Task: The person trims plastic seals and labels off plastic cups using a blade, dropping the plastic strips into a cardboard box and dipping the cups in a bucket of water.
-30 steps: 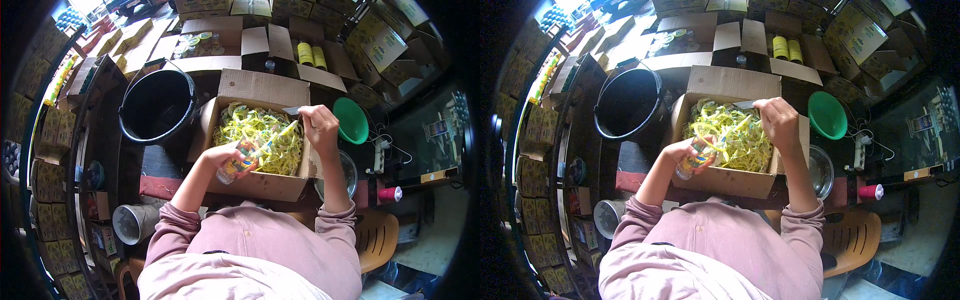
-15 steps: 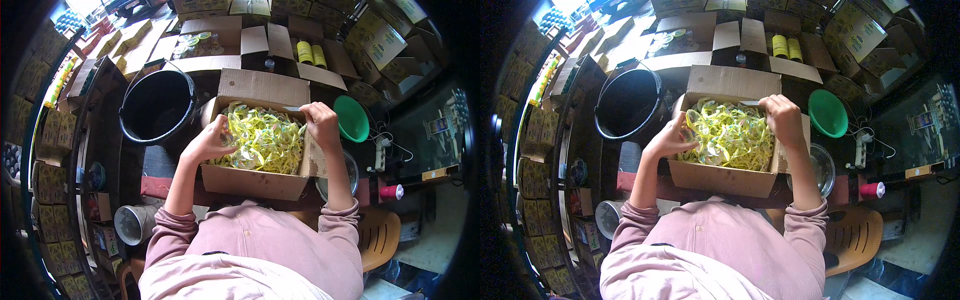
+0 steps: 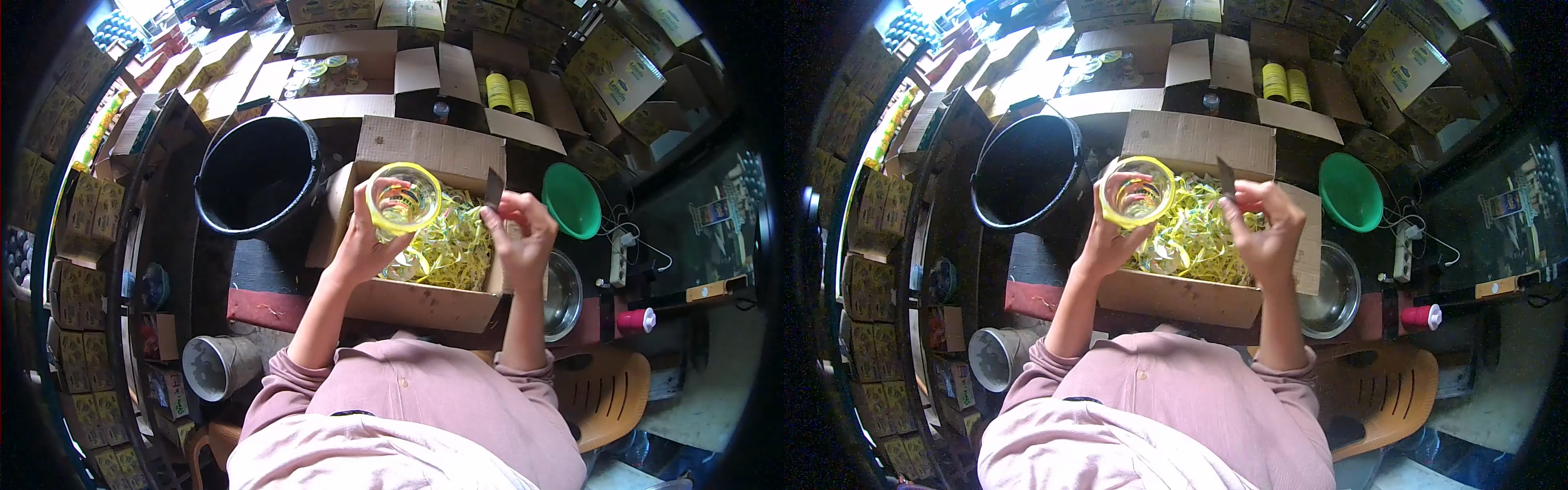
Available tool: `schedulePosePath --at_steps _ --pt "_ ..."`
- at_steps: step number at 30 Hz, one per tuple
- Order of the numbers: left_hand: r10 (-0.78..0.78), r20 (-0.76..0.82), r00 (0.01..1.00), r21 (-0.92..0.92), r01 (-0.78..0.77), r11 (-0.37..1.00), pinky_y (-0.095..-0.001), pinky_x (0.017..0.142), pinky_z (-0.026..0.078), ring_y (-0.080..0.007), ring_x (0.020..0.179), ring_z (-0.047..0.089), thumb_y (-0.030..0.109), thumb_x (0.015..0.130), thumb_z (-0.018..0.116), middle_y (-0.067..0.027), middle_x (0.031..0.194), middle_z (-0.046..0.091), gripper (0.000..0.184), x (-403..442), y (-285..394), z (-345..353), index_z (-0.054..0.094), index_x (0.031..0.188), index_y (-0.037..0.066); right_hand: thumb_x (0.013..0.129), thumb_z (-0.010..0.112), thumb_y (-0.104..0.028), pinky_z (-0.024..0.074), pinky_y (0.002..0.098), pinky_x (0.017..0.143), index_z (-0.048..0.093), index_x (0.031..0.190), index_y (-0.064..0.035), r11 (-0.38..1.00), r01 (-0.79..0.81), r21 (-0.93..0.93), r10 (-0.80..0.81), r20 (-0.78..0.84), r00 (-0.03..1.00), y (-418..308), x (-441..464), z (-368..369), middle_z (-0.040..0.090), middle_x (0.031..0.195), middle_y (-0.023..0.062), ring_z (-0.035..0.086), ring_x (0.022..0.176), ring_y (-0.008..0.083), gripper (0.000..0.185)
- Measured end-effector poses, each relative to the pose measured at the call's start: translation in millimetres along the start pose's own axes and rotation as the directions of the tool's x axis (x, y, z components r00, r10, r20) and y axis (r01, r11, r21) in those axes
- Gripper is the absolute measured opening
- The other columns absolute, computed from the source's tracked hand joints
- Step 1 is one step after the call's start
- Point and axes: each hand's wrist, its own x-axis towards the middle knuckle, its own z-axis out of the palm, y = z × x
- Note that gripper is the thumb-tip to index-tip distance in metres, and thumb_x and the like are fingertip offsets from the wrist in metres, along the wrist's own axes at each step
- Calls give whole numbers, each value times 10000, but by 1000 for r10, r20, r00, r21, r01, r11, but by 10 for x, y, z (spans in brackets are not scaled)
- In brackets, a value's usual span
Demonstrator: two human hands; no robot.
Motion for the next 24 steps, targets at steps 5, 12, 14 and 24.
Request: schedulePosePath --at_steps 5,12,14,24 --pt "58 -32 998 35 -57 998 -377 898 398 -280 1066 473 11 661 680 -188 1111 433 708 0 111 94 182 1164 36 681 680 -5 444 255 564 611 817 -29 998 -2 65 8 -94 996 -114 -309 239 604 710 63 564 594 118 154" --pt "139 -59 989 119 -131 984 -374 886 411 -269 1048 486 29 659 693 -173 1126 409 758 -78 201 112 187 1223 59 689 677 32 411 198 557 587 896 -19 995 101 26 -97 -135 986 -220 -462 342 521 712 30 503 637 93 232" --pt "105 -52 993 126 -98 987 -385 901 393 -293 1053 471 65 665 691 -195 1125 405 767 -97 222 100 157 1214 26 684 676 39 412 202 558 590 949 -21 995 102 10 -99 -141 985 -251 -479 360 524 709 33 502 630 95 285" --pt "22 -48 999 96 -18 995 -371 910 388 -289 1069 468 86 671 690 -194 1145 403 781 -140 200 105 180 1256 4 670 674 47 414 223 550 588 1020 -39 985 174 -22 -175 -151 973 -286 -514 420 522 671 46 505 600 115 371"
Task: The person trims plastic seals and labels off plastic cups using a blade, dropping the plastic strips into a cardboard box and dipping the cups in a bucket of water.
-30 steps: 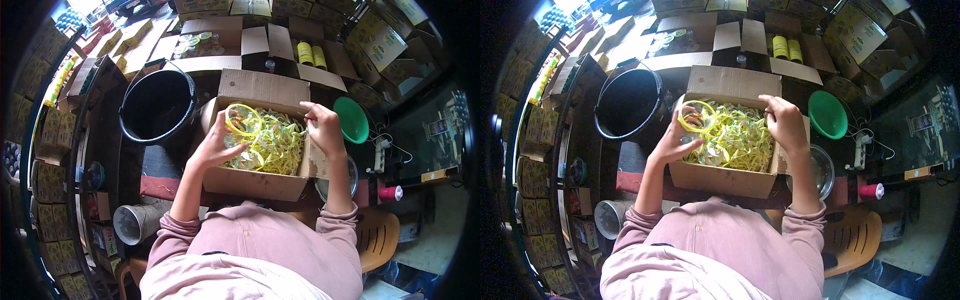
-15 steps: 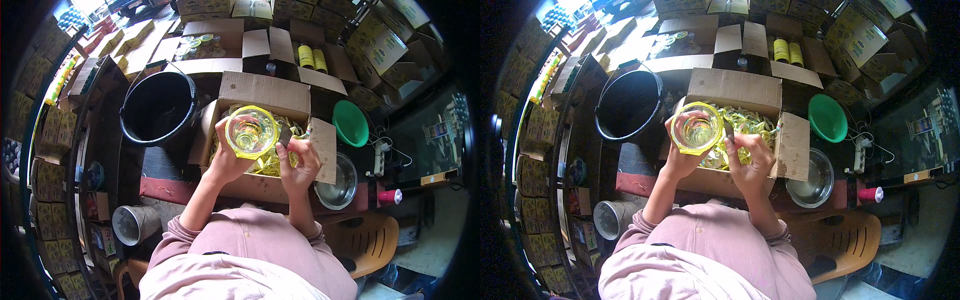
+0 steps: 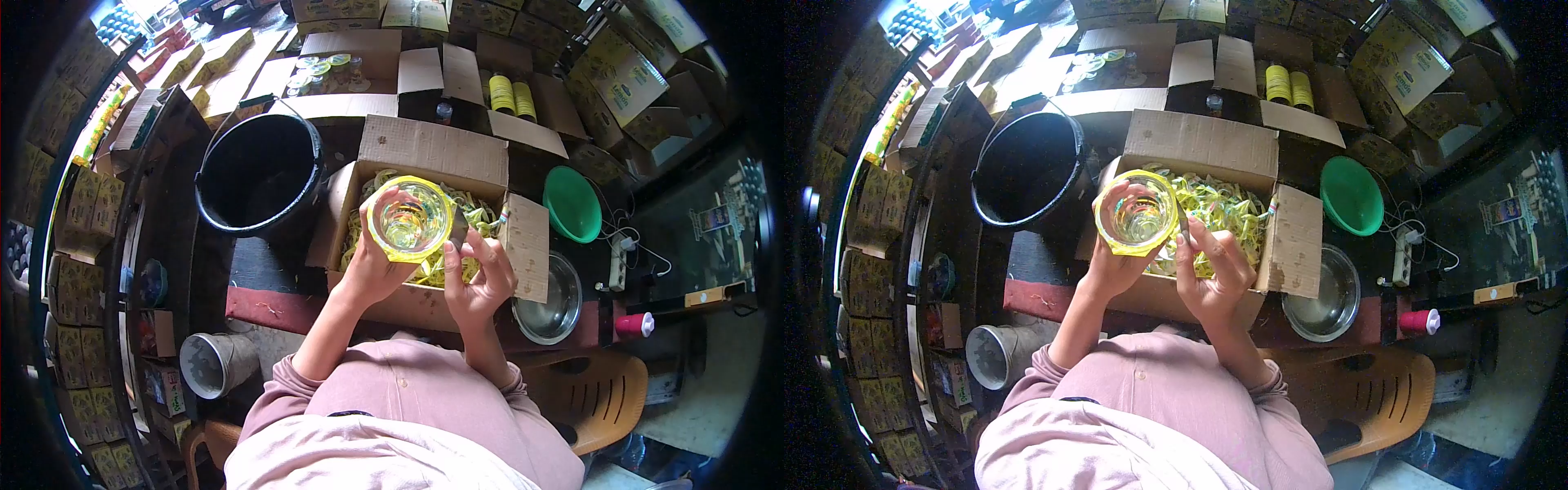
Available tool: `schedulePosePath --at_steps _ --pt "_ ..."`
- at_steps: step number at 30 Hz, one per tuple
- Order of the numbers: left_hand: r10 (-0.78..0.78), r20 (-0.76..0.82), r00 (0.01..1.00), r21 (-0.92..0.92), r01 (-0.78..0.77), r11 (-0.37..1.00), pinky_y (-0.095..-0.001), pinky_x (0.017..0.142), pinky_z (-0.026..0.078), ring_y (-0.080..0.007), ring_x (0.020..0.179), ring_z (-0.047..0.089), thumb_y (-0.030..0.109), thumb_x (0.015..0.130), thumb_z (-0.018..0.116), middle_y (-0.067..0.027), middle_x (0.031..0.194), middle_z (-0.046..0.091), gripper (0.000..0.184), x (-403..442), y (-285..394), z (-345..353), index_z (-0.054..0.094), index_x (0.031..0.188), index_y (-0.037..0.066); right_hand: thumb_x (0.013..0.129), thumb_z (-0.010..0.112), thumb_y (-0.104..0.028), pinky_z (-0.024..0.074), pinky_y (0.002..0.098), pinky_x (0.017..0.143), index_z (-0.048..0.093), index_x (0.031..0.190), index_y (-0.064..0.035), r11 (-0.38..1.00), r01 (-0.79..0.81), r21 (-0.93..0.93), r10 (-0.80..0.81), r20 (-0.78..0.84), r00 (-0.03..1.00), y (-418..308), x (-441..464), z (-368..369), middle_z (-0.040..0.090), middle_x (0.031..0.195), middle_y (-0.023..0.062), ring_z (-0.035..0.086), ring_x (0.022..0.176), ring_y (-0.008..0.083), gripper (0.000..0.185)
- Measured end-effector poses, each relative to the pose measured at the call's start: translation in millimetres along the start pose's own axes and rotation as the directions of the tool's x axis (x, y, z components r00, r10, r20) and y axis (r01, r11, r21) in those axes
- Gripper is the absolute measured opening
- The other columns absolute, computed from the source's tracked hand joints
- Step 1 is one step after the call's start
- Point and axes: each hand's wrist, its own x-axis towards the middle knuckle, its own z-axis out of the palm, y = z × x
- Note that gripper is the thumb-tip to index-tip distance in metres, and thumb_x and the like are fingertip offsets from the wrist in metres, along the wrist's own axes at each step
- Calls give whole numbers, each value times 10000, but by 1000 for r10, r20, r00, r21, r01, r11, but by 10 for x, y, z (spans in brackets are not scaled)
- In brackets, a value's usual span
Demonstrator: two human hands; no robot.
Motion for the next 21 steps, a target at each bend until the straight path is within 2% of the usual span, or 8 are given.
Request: schedulePosePath --at_steps 5,9,11,14,21 --pt "-36 -8 999 14 36 999 -374 910 387 -295 1071 467 97 673 695 -201 1141 404 782 4 29 3 176 1250 2 674 655 44 446 239 545 602 1013 -37 999 -12 -41 12 -7 1000 -18 -1 28 555 685 65 549 592 130 352" --pt "-26 -59 998 88 31 996 -396 918 370 -313 1075 456 105 675 697 -212 1149 392 795 -21 45 39 156 1248 1 678 642 47 461 241 540 604 1016 -29 990 11 -139 -11 3 1000 -42 12 34 573 698 71 567 593 136 348" --pt "-1 -102 995 97 11 995 -406 923 360 -321 1076 447 108 681 693 -218 1154 380 801 -28 29 57 139 1250 1 678 641 47 461 240 536 602 1019 -26 993 5 -119 -10 -40 999 -35 -17 44 574 700 69 568 592 135 351" --pt "16 -85 996 160 -2 987 -415 926 350 -324 1075 437 117 687 689 -222 1158 367 812 -8 87 40 117 1251 0 683 656 28 449 243 532 586 1023 -29 994 25 -108 -30 -41 999 -39 -37 53 567 705 66 570 588 132 351" --pt "48 -68 997 143 -38 989 -419 918 349 -351 1071 429 104 712 645 -248 1188 336 775 -58 119 79 100 1250 -14 677 642 41 460 245 525 605 1006 -15 988 28 -149 -37 -58 998 -98 -27 53 572 694 68 564 578 146 336"
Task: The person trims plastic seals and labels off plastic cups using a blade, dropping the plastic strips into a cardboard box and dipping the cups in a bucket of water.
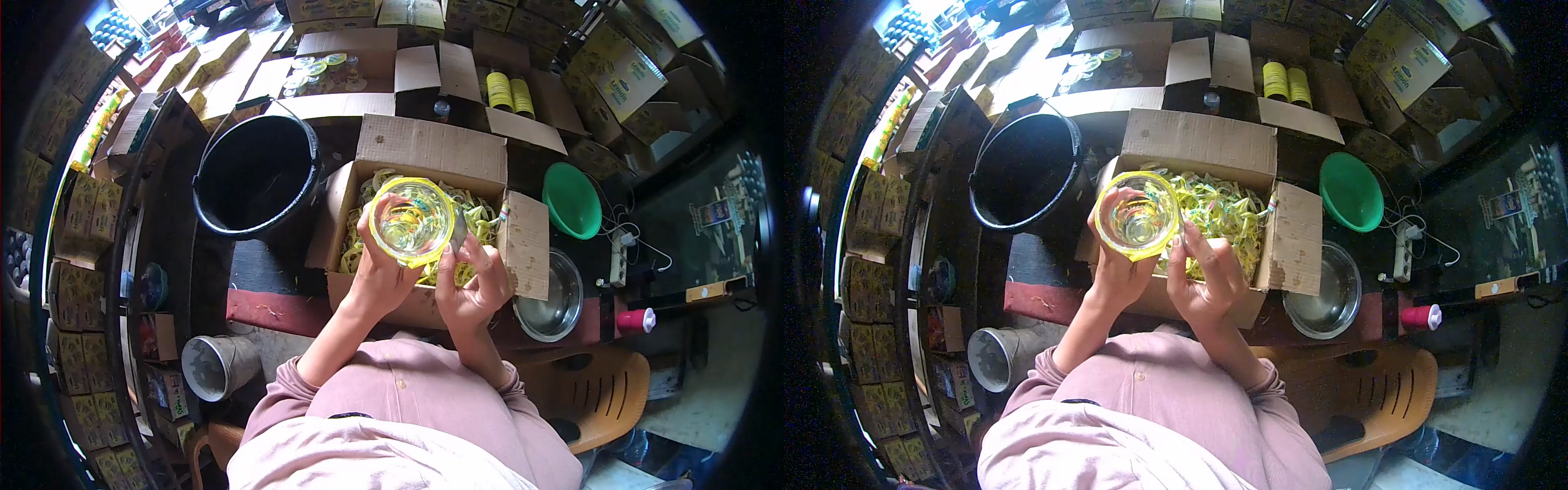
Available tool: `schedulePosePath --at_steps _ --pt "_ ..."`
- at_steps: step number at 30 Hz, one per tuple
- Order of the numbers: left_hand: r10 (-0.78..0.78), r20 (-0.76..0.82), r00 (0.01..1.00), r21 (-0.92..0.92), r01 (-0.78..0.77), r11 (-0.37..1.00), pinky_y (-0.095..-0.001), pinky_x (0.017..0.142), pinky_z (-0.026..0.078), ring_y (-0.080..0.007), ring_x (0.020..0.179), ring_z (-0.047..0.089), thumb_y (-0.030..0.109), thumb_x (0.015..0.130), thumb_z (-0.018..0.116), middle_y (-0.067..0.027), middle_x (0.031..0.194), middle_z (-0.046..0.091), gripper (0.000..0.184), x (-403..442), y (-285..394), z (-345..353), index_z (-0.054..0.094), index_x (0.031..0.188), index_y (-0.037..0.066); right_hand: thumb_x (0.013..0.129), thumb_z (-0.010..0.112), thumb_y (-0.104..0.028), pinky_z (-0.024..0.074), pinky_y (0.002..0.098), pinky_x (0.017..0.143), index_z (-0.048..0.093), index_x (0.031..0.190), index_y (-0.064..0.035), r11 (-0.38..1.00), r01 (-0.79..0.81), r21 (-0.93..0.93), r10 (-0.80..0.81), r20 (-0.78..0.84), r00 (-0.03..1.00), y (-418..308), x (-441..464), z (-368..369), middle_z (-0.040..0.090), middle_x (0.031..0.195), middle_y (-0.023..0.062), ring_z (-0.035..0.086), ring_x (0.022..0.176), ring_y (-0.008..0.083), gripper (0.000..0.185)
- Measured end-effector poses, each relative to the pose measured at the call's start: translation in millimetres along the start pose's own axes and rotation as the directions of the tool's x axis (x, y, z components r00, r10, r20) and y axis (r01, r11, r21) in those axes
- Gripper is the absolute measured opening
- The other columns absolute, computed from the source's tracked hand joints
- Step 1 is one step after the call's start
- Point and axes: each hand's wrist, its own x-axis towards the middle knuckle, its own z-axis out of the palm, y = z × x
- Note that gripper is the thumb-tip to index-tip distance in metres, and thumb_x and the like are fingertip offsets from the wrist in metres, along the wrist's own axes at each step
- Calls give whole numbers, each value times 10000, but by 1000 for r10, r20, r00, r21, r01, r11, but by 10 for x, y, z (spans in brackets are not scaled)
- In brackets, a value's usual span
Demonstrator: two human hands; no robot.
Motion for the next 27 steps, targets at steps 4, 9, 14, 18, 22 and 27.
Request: schedulePosePath --at_steps 4,9,14,18,22,27 --pt "31 -18 999 60 -30 998 -431 929 334 -370 1079 418 76 729 605 -258 1197 326 736 -28 77 11 91 1246 -26 679 639 40 457 248 520 608 1002 -14 1000 23 -18 -23 -27 999 -14 1 10 569 688 71 560 571 151 329" --pt "59 -30 998 6 -59 998 -445 947 311 -375 1090 411 31 733 570 -268 1205 321 703 -2 135 22 84 1236 -39 676 640 44 449 246 508 607 1007 -14 999 34 -32 -34 -15 999 -11 4 -8 566 685 75 556 569 152 338" --pt "18 9 1000 -6 -18 1000 -423 949 325 -338 1117 406 44 749 575 -264 1220 313 731 -89 94 35 60 1263 -19 671 643 51 439 247 496 608 1013 -21 995 71 -64 -74 -54 996 4 18 4 560 677 71 537 546 152 351" --pt "48 31 998 49 -49 998 -423 947 328 -342 1114 409 49 753 574 -268 1216 316 724 -79 114 25 64 1262 -21 665 643 64 431 252 490 609 1024 -41 995 65 -78 -70 -54 996 42 31 -6 540 657 63 522 530 153 375" --pt "69 51 996 77 -73 994 -443 942 312 -365 1090 414 0 719 558 -264 1183 349 693 -58 101 2 97 1235 -36 648 642 78 432 258 491 616 1029 -67 994 40 -101 -43 -28 999 42 54 -25 524 645 53 517 524 153 408" --pt "26 81 996 11 -27 1000 -443 961 289 -386 1094 409 -39 691 532 -264 1169 358 685 -92 126 24 105 1226 -45 634 643 86 449 256 519 623 1019 -73 1000 2 19 -2 -11 1000 123 118 -42 542 657 55 546 556 147 416"
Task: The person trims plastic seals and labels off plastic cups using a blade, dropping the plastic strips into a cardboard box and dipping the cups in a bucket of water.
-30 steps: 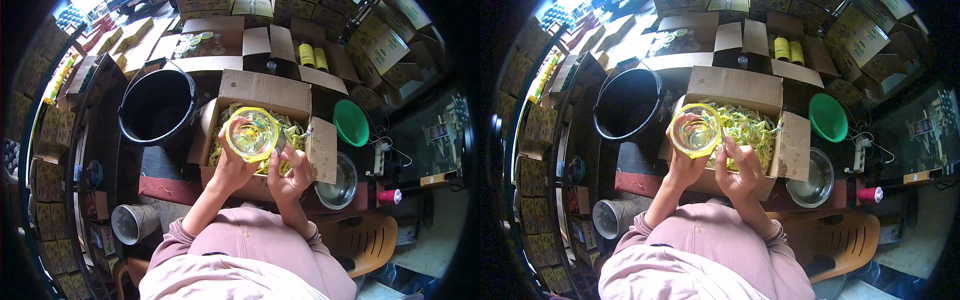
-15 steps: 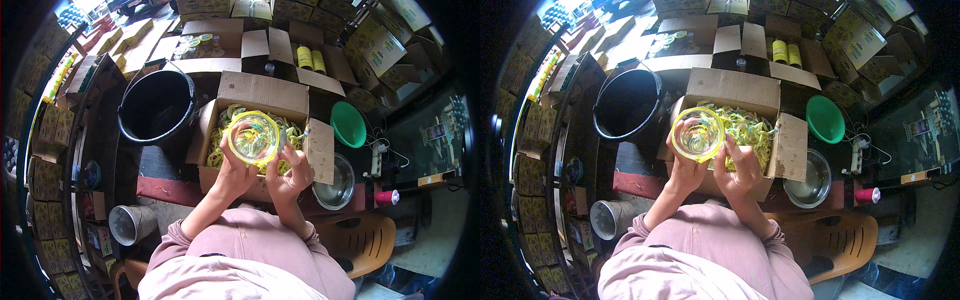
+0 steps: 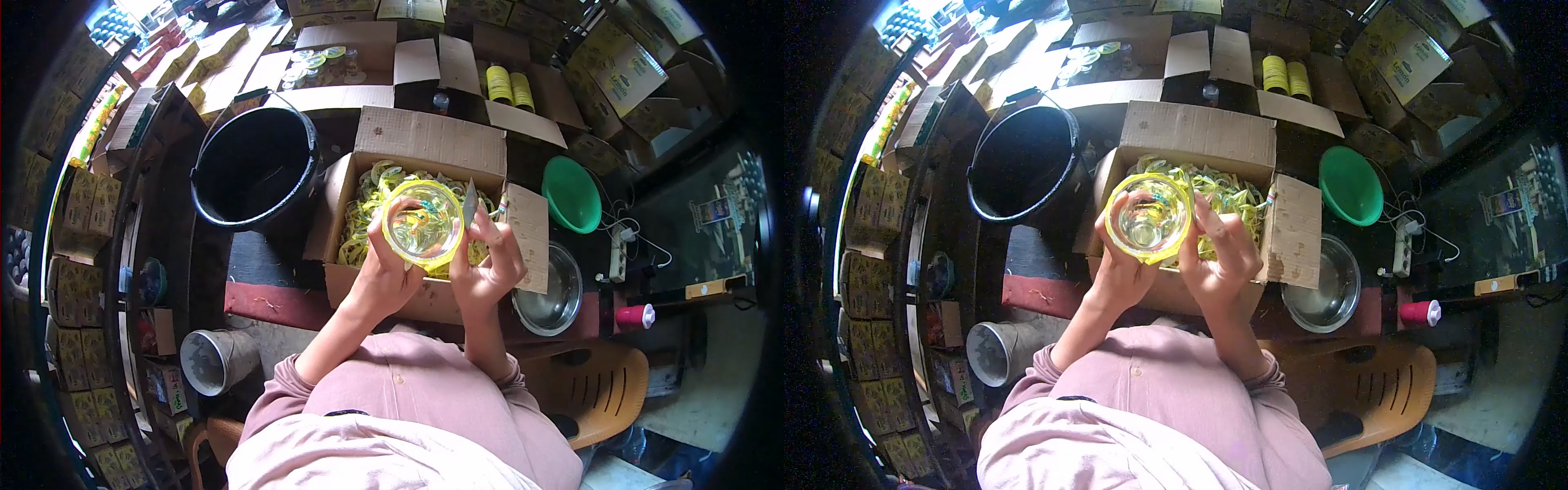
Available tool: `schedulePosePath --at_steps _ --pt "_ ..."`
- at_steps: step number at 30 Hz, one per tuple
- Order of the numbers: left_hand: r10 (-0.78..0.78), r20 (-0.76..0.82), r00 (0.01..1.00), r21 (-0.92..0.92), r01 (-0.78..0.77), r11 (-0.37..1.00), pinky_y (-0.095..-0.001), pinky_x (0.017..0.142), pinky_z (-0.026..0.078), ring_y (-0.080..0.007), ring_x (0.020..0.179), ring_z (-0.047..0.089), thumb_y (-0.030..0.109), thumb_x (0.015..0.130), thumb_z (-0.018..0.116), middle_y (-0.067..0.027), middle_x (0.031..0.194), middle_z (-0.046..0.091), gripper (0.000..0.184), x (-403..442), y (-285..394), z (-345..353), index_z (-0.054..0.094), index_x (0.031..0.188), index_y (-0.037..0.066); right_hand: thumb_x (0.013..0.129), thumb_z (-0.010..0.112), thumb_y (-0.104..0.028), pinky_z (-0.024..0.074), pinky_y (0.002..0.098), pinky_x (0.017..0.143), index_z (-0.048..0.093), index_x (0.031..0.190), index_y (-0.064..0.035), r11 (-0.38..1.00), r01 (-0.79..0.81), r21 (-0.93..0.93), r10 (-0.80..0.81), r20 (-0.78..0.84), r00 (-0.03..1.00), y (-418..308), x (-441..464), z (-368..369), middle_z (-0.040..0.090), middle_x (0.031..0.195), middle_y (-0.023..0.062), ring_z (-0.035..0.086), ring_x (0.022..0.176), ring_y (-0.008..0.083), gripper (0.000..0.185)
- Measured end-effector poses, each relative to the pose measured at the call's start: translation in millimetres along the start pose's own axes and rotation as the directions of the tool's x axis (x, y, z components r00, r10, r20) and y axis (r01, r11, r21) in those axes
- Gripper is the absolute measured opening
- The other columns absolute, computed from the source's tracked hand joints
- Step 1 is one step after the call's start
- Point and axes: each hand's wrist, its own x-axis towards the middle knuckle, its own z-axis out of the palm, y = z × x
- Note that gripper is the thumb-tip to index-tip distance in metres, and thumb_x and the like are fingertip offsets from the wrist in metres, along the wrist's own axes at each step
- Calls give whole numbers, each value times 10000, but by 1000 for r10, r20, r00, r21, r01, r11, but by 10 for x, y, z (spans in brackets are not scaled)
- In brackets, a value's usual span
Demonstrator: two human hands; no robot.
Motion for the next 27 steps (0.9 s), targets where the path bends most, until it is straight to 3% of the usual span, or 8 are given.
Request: schedulePosePath --at_steps 3,9,12,16,19,27 --pt "-72 12 997 -77 72 994 -424 974 288 -393 1127 389 -45 686 514 -273 1188 334 693 -1 -46 -10 88 1233 -52 646 652 68 458 256 532 623 1017 -76 999 -32 19 31 36 999 13 -12 -17 564 677 62 559 571 144 398" --pt "-98 38 994 -41 100 994 -416 969 299 -387 1127 390 -49 684 510 -276 1190 330 696 8 -62 -53 89 1239 -55 663 658 43 455 261 531 619 1032 -96 999 -26 -47 28 49 998 -7 -83 -34 556 668 51 549 563 149 396" --pt "-82 40 996 -87 85 993 -425 971 291 -392 1121 389 -48 677 528 -266 1178 350 689 14 -68 -49 119 1231 -52 659 656 48 453 263 531 618 1039 -104 997 -17 -78 21 48 999 -24 -64 -35 548 660 47 540 556 151 411" --pt "-11 59 998 8 11 1000 -441 971 283 -393 1111 389 -56 658 534 -244 1154 378 679 22 -67 -71 154 1220 -36 647 652 59 450 267 531 618 1045 -103 992 -2 -125 8 54 999 -33 -1 -39 543 656 49 528 545 148 431" --pt "-51 83 995 -39 54 998 -449 970 282 -394 1111 388 -63 648 528 -238 1148 384 679 -20 -101 -68 164 1219 -23 645 645 66 446 267 526 619 1046 -100 1000 -8 -28 10 101 995 39 37 -62 542 653 53 524 541 149 435" --pt "-65 155 986 -29 70 997 -432 978 283 -397 1117 390 -47 674 517 -254 1160 375 654 2 -58 -137 153 1217 -40 628 641 73 433 242 556 631 1010 -76 997 -63 -54 69 132 989 16 17 -98 545 645 47 535 573 123 410"
